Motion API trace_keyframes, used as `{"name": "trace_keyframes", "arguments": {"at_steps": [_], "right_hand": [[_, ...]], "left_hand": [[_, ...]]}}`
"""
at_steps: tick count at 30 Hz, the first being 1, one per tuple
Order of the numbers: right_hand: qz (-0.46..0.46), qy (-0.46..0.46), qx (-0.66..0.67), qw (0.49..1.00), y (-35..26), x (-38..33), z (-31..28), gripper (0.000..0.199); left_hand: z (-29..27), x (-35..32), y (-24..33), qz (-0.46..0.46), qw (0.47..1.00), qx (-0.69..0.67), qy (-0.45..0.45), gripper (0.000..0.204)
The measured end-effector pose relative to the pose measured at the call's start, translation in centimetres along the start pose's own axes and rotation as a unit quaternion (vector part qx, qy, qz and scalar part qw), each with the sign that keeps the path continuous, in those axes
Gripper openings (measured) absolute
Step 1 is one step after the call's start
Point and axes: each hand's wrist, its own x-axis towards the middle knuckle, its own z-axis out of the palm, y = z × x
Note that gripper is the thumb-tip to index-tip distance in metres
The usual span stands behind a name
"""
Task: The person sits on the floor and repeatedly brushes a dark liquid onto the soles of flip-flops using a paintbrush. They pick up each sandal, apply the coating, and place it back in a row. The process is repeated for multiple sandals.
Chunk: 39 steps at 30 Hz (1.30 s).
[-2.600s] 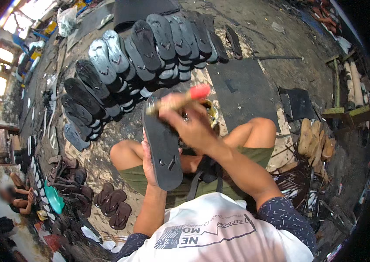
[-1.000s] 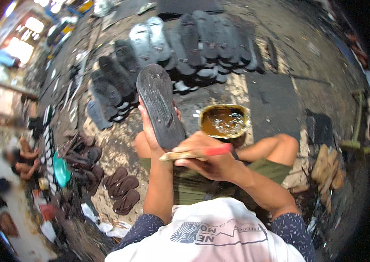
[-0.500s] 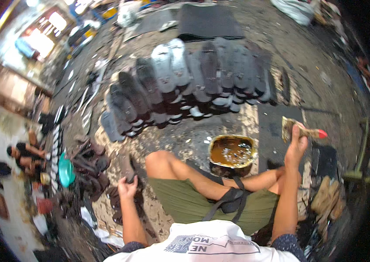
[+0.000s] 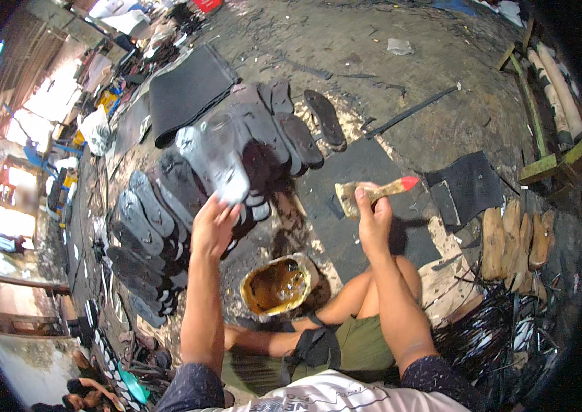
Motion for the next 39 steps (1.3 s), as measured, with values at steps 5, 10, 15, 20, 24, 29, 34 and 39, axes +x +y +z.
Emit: {"name": "trace_keyframes", "arguments": {"at_steps": [5, 10, 15, 20, 24, 29, 34, 39], "right_hand": [[0.009, 0.037, -0.016, 0.999, 0.1, 2.3, -0.4, 0.029], [0.035, 0.038, -0.023, 0.998, 0.5, 3.4, -0.8, 0.030], [0.054, 0.036, -0.017, 0.998, 0.5, 4.3, -1.4, 0.028], [0.067, 0.008, -0.021, 0.997, 1.7, 4.5, -0.7, 0.030], [0.086, -0.009, -0.063, 0.994, 2.2, 3.9, -0.1, 0.035], [0.059, -0.035, -0.109, 0.992, 5.3, 4.4, -2.1, 0.048], [0.004, -0.080, -0.263, 0.961, 0.5, 1.9, -1.1, 0.059], [-0.035, -0.134, -0.302, 0.943, -1.3, -1.8, 3.0, 0.060]], "left_hand": [[12.0, 20.3, -5.9, -0.012, 1.000, 0.021, -0.019, 0.028], [17.8, 33.9, -9.5, -0.012, 1.000, 0.008, 0.023, 0.019], [18.8, 33.9, -11.4, 0.158, 0.859, 0.483, -0.070, 0.023], [14.4, 20.6, -8.5, 0.091, 0.973, 0.136, -0.165, 0.015], [3.8, 4.4, -3.8, 0.048, 0.993, 0.080, -0.065, 0.029], [-16.3, -15.2, 1.8, 0.142, 0.982, 0.021, 0.124, 0.033], [-32.4, -35.6, -0.8, 0.215, 0.777, 0.051, 0.590, 0.053], [-46.6, -49.0, -19.2, -0.009, 0.515, 0.121, 0.849, 0.069]]}}
